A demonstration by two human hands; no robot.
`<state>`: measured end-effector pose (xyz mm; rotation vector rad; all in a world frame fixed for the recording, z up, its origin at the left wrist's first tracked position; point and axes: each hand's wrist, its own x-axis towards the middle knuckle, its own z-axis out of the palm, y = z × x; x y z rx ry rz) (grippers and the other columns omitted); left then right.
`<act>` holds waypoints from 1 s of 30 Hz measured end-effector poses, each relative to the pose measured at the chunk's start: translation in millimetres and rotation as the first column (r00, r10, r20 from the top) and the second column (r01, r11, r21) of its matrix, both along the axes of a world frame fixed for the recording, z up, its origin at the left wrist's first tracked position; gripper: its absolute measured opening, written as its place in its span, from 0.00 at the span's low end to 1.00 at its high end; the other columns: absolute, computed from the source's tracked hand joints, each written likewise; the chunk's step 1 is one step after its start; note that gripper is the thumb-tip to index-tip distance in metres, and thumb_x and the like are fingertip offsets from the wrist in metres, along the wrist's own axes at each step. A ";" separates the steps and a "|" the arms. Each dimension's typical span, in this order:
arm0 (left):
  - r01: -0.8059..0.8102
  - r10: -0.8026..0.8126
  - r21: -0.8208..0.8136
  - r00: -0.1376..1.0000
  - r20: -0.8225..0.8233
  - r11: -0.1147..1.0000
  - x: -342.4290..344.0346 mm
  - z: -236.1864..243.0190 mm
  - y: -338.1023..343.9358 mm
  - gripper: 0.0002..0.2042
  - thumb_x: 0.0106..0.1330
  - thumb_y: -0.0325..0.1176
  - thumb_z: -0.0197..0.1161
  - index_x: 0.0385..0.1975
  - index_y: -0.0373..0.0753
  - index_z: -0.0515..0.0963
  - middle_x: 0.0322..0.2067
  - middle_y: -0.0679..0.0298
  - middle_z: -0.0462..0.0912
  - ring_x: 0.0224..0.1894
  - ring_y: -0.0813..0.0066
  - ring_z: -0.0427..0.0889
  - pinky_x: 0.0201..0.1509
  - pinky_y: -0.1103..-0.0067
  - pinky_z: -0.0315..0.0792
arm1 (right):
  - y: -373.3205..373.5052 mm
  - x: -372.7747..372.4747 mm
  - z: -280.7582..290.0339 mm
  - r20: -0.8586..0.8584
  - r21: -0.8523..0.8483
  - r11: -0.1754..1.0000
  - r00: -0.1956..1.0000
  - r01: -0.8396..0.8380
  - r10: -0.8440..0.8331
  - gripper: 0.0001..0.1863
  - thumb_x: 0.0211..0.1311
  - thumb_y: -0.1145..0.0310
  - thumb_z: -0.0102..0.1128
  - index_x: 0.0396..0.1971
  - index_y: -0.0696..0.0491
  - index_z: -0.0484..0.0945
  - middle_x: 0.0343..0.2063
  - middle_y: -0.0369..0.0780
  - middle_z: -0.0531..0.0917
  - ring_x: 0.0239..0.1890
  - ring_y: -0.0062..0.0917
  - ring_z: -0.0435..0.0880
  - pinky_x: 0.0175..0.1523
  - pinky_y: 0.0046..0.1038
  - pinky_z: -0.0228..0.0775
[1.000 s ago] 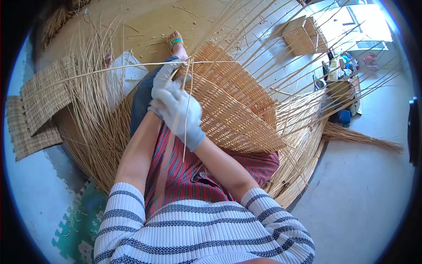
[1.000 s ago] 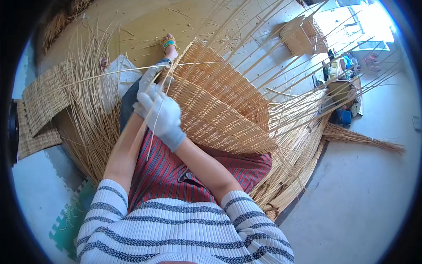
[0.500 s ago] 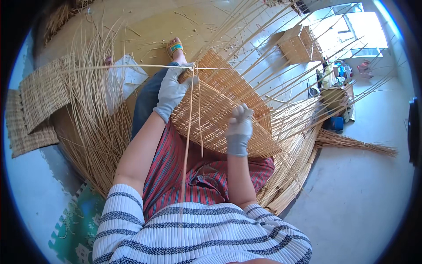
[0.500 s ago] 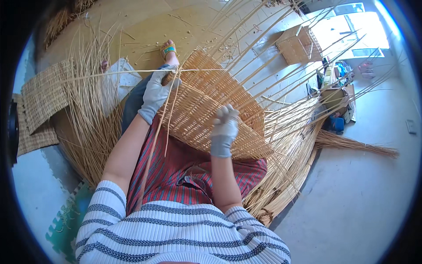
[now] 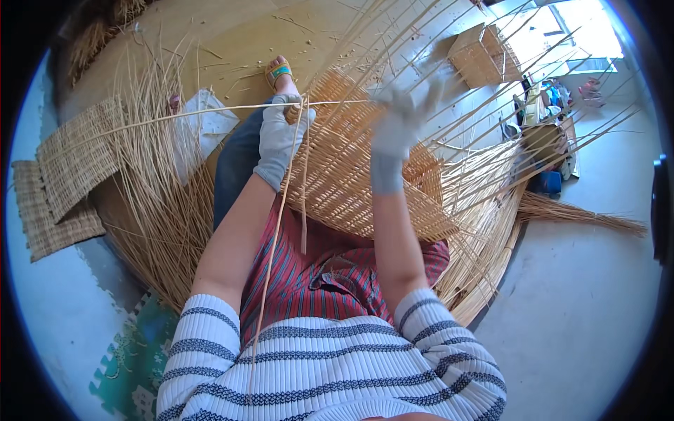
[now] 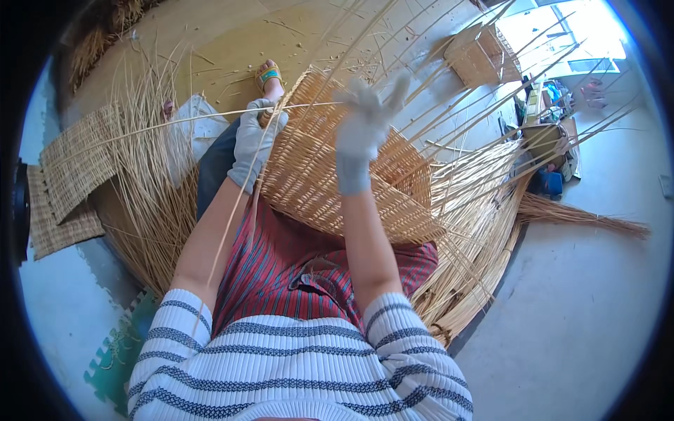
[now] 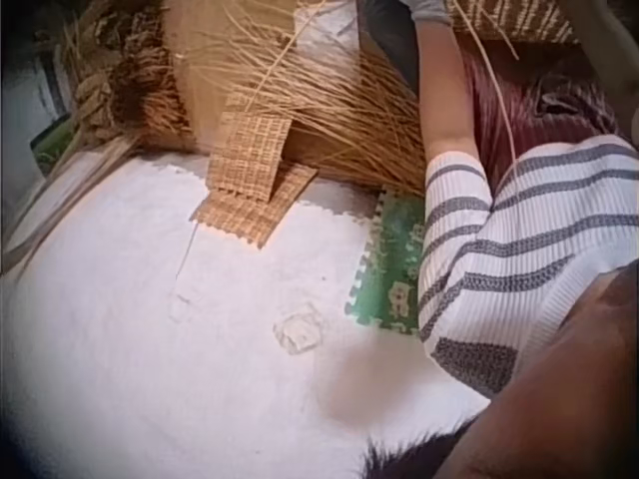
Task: Weaving a large wicker basket while sitting on the floor.
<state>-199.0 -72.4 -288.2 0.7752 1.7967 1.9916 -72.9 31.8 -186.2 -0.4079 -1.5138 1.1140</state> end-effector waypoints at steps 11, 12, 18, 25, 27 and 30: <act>0.170 -0.247 -0.179 0.676 -0.694 0.969 58.6 43.4 -42.7 0.26 0.58 0.35 0.72 0.58 0.52 0.76 0.56 0.56 0.76 0.44 0.56 0.83 0.48 0.65 0.77 | -66.3 101.0 -37.7 0.318 -0.503 0.785 0.922 0.362 -0.222 0.15 0.70 0.68 0.60 0.54 0.52 0.76 0.46 0.41 0.84 0.24 0.17 0.82 0.24 0.18 0.69; 0.190 -0.367 -0.324 0.647 -0.668 0.927 70.1 47.6 -38.7 0.28 0.59 0.36 0.71 0.62 0.57 0.73 0.61 0.55 0.72 0.45 0.56 0.83 0.48 0.65 0.77 | -53.7 95.0 -42.7 0.234 -0.361 0.872 0.938 0.330 -0.258 0.18 0.70 0.68 0.60 0.58 0.52 0.75 0.51 0.43 0.82 0.26 0.20 0.83 0.27 0.22 0.72; 0.125 -0.493 -0.515 0.543 -0.680 0.848 78.5 50.6 -24.2 0.31 0.59 0.36 0.69 0.65 0.64 0.71 0.62 0.52 0.69 0.44 0.57 0.82 0.48 0.62 0.75 | 17.6 85.9 0.9 0.607 0.227 0.846 0.610 0.482 -0.510 0.40 0.61 0.80 0.57 0.73 0.49 0.55 0.68 0.47 0.66 0.43 0.28 0.84 0.48 0.28 0.76; 0.331 -0.521 -0.410 0.419 -0.743 0.850 139.3 59.5 -18.1 0.30 0.59 0.36 0.69 0.64 0.57 0.72 0.59 0.56 0.70 0.49 0.56 0.80 0.50 0.63 0.74 | -56.9 167.5 -31.9 0.513 0.112 0.788 0.644 0.605 -0.568 0.24 0.67 0.78 0.57 0.62 0.54 0.68 0.54 0.45 0.77 0.52 0.30 0.79 0.53 0.29 0.74; 0.212 -0.645 -0.626 0.439 -0.625 0.751 164.5 60.4 -8.6 0.31 0.61 0.32 0.66 0.66 0.64 0.69 0.56 0.54 0.71 0.43 0.56 0.82 0.46 0.64 0.77 | -33.8 148.3 13.7 0.628 0.507 0.707 0.349 0.493 -0.695 0.33 0.60 0.81 0.59 0.67 0.54 0.65 0.56 0.46 0.75 0.62 0.36 0.72 0.57 0.31 0.74; 0.201 -0.600 -0.575 0.427 -0.677 0.793 170.5 37.5 2.7 0.32 0.61 0.30 0.64 0.65 0.69 0.70 0.56 0.54 0.69 0.38 0.56 0.82 0.42 0.63 0.77 | -22.1 154.8 14.3 0.427 0.005 0.882 0.796 0.471 -0.428 0.33 0.64 0.79 0.58 0.69 0.53 0.63 0.61 0.47 0.74 0.48 0.22 0.78 0.52 0.26 0.72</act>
